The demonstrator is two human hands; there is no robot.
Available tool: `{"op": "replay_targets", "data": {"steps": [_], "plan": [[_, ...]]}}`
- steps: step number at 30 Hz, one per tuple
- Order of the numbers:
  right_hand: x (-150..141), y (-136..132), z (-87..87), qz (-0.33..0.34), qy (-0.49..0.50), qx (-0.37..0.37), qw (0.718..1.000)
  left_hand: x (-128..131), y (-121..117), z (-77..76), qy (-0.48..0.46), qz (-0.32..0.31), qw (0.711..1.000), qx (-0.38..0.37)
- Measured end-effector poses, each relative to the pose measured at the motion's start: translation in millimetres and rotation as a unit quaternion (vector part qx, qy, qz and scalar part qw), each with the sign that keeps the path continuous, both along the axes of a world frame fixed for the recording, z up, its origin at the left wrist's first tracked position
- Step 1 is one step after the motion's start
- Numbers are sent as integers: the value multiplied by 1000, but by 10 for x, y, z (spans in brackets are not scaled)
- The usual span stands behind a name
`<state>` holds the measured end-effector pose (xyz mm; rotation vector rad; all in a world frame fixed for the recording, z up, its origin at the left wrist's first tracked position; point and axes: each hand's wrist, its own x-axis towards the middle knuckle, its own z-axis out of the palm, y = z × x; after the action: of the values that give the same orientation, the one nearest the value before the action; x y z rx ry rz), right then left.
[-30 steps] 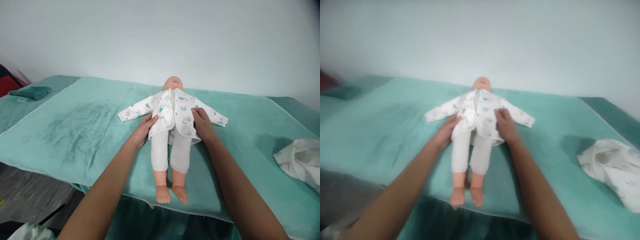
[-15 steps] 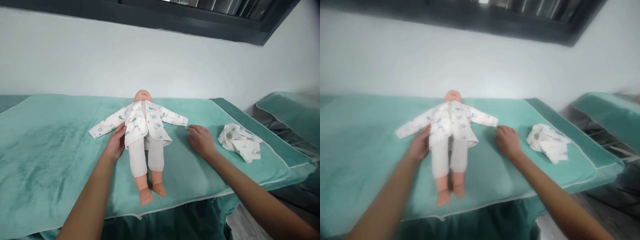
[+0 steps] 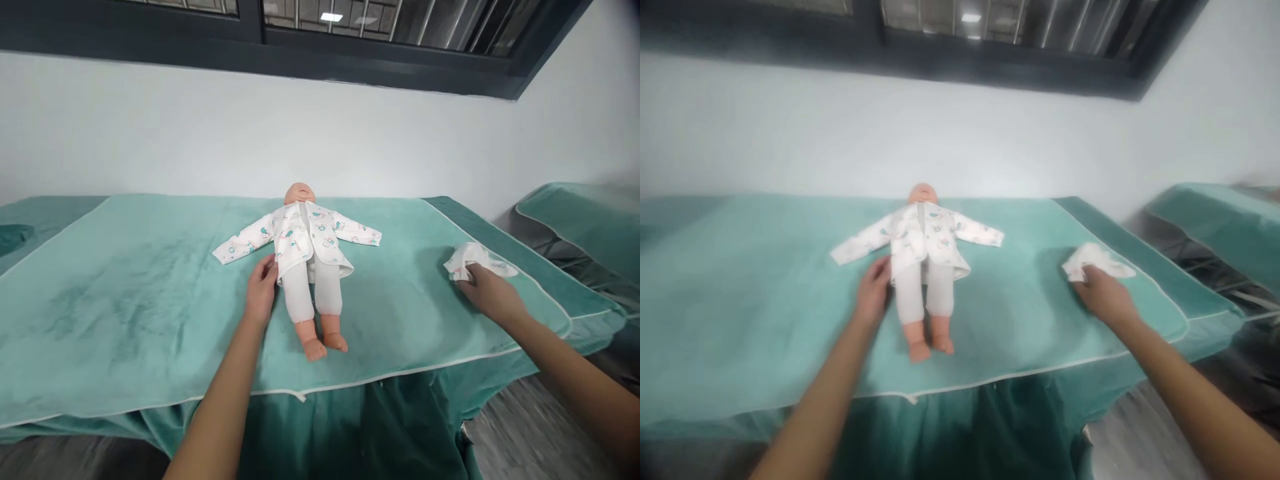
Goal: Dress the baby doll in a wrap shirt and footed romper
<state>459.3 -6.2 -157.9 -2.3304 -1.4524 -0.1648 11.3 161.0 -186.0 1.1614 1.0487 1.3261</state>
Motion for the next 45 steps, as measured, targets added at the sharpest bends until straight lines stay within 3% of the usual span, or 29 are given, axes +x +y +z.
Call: {"op": "replay_targets", "data": {"steps": [2, 3, 5, 8, 9, 11, 14, 17, 21, 24, 28, 34, 37, 41, 45], "plan": [[-325, 27, 130, 29, 165, 17, 986, -41, -253, -23, 34, 3, 999, 1], [-530, 23, 207, 61, 267, 11, 962, -53, -390, -25, 51, 10, 999, -1], [-971, -6, 367, 121, 455, 20, 882, -55, -678, 5, 94, 47, 994, 8], [-1549, -53, 551, 222, 596, 36, 771, -4, -1108, 147, 146, 85, 984, 62], [-1691, -64, 582, 256, 613, 38, 747, 21, -1234, 213, 140, 63, 986, 66], [-1896, -79, 590, 320, 624, 48, 711, 67, -1436, 349, 72, -44, 996, 34], [-2067, -85, 528, 394, 617, 41, 680, 93, -1578, 508, -58, -197, 978, -24], [-2183, -75, 499, 432, 579, -14, 691, 84, -1562, 590, -100, -219, 970, -32], [-2298, -80, 534, 412, 487, -40, 769, 101, -1438, 669, -113, -120, 985, -48], [-2317, -124, 552, 433, 379, -91, 813, 107, -1361, 767, -163, -65, 984, -5], [-2267, -178, 620, 483, 319, -125, 806, 90, -1356, 901, -217, -62, 974, 13], [-2271, -58, 921, 449, 352, 75, 818, 152, -1454, 980, -221, -42, 974, -5], [-2401, 58, 1082, 456, 330, 110, 819, 169, -1519, 1030, -206, -64, 976, -3], [-2594, 182, 1206, 463, 343, 69, 815, 78, -1561, 1122, -109, -107, 988, 3], [-2697, 219, 1285, 446, 344, 72, 823, -70, -1495, 1204, 46, -78, 995, 37]]}}
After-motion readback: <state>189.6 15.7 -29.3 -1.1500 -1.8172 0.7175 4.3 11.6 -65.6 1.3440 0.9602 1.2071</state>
